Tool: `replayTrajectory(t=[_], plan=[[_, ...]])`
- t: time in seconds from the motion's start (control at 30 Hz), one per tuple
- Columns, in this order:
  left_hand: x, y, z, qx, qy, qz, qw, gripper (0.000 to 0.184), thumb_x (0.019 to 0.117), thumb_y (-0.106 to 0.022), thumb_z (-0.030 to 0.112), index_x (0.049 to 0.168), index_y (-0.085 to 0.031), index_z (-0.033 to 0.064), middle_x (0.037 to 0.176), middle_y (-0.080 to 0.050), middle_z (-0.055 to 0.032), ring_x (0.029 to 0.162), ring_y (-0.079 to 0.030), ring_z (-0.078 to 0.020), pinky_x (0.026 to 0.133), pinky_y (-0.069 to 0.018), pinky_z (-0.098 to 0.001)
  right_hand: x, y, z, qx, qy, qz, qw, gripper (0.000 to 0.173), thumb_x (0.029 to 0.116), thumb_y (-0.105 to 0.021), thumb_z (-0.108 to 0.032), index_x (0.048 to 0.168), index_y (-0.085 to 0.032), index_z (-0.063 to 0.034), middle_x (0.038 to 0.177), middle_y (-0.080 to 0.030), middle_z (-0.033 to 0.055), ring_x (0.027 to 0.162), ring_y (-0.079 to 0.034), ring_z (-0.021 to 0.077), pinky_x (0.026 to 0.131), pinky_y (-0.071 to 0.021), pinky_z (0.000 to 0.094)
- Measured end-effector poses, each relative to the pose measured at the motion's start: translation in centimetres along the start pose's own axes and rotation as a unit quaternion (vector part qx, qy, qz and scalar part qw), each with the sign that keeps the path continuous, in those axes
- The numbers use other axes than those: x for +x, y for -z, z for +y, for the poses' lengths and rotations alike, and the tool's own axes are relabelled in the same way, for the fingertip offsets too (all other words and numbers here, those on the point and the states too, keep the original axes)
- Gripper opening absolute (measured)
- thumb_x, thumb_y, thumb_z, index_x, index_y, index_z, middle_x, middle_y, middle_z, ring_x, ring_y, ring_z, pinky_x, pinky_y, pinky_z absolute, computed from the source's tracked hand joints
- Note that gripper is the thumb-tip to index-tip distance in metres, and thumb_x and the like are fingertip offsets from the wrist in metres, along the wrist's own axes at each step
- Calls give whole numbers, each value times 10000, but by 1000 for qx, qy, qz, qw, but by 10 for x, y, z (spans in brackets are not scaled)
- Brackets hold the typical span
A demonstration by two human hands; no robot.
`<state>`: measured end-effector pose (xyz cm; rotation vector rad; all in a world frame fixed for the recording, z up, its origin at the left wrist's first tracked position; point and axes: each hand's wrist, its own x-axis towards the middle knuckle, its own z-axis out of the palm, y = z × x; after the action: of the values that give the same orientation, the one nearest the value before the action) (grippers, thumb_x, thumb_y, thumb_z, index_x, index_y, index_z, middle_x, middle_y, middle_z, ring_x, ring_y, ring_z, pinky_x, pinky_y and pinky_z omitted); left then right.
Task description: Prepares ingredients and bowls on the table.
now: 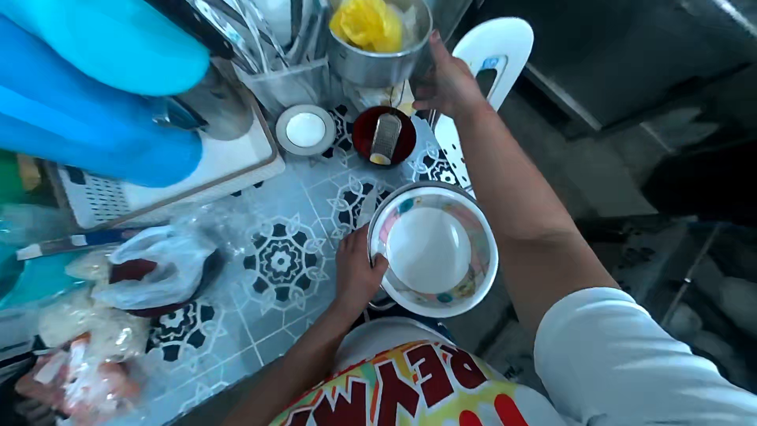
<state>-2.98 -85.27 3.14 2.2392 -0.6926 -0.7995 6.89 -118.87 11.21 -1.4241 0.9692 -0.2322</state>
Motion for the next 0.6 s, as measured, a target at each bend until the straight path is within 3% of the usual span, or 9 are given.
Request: replayTrajectory(t=[0.17, 0.3, 0.4, 0.47, 0.6], plan=[[1, -4, -7, -26, -14, -1, 1000, 617, 928, -642, 164, 1503, -460, 34, 1448, -528, -232, 1371, -465, -415, 1129, -370, -608, -82, 95, 53, -180, 76, -9, 981, 526, 1056, -510, -455, 1454, -531, -112, 1381, -613, 99, 1193, -637, 229, 936, -568, 461], [1, -4, -12, -33, -27, 7, 999, 617, 927, -661, 152, 1499, -464, 29, 1432, -541, -235, 1357, -485, -402, 1118, -389, -592, -170, 146, 140, -196, 17, 31, 980, 555, 1034, -586, -380, 1499, -473, -98, 1429, -571, 149, 1241, -607, 279, 994, -536, 519], [0, 0, -18, -54, -34, -12, 998, 609, 957, -673, 201, 1507, -462, 50, 1433, -541, -224, 1354, -493, -381, 1120, -404, -569, -222, 144, 204, -108, -30, 47, 993, 594, 1017, -619, -253, 1543, -406, -80, 1383, -592, 150, 1148, -652, 228, 936, -582, 422], [-4, 6, -16, -54, -19, -41, 998, 568, 987, -659, 223, 1491, -471, 41, 1419, -540, -228, 1319, -524, -375, 1095, -433, -562, -246, 122, 227, -25, -57, 56, 997, 534, 1011, -604, -147, 1492, -412, -13, 1251, -656, 142, 1035, -702, 173, 884, -616, 352], [-14, 6, 0, -39, 50, -94, 994, 749, 983, -673, 275, 1577, -280, 44, 1519, -434, -241, 1190, -626, -378, 982, -527, -563, -259, 89, 232, 82, -102, 104, 986, 481, 1052, -534, -104, 1496, -378, -8, 1156, -693, 134, 968, -728, 163, 835, -638, 349]])
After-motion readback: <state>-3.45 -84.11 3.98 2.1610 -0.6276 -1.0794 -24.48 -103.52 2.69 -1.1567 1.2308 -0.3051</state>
